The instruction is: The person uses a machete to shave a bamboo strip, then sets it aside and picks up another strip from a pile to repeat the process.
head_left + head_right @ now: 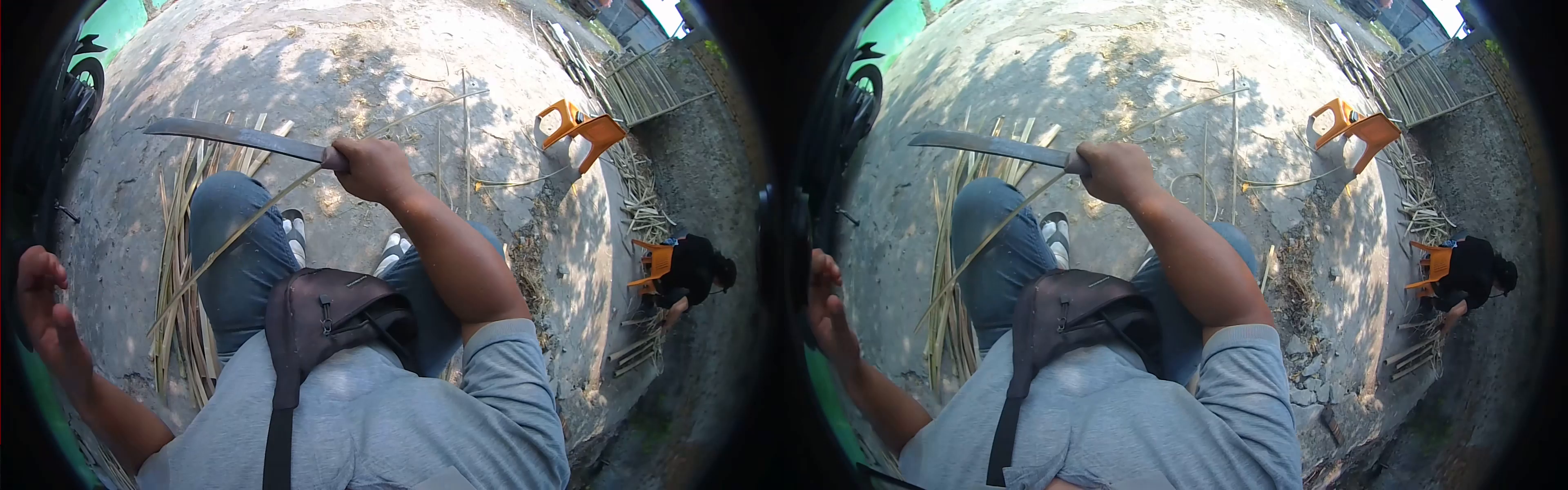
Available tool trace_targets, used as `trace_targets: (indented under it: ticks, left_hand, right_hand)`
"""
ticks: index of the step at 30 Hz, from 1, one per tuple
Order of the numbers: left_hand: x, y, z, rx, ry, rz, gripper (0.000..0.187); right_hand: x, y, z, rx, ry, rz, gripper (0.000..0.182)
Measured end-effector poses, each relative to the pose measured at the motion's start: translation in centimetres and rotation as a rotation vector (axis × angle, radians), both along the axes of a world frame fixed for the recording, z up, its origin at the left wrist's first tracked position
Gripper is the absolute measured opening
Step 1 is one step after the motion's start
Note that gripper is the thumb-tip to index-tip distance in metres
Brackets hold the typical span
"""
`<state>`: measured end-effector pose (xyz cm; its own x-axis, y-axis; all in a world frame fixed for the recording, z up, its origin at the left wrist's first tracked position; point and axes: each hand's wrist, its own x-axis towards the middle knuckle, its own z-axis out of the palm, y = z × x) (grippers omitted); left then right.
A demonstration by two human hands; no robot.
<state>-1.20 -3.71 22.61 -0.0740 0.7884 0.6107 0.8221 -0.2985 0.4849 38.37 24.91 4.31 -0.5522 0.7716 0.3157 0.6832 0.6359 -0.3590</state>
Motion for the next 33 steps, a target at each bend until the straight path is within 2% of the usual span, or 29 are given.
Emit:
trace_targets:
  ticks: [4,9,17,33]
  left_hand:
    - [-0.2,-2.0,6.4,0.413,0.049,-0.333,0.071]
    - [4.1,-1.0,7.9,0.467,0.167,-0.607,0.072]
    - [6.5,0.7,6.8,0.44,0.212,-0.712,0.074]
    - [6.8,0.8,7.1,0.459,0.213,-0.75,0.077]
  right_hand:
    - [0.1,-0.2,-0.3,0.02,-0.056,0.007,0.015]
    - [0.1,-0.3,0.0,0.039,-0.101,0.025,0.016]
    - [0.2,0.2,-0.2,0.047,-0.083,0.038,0.014]
    - [0.3,-0.1,0.2,0.031,-0.116,0.041,0.008]
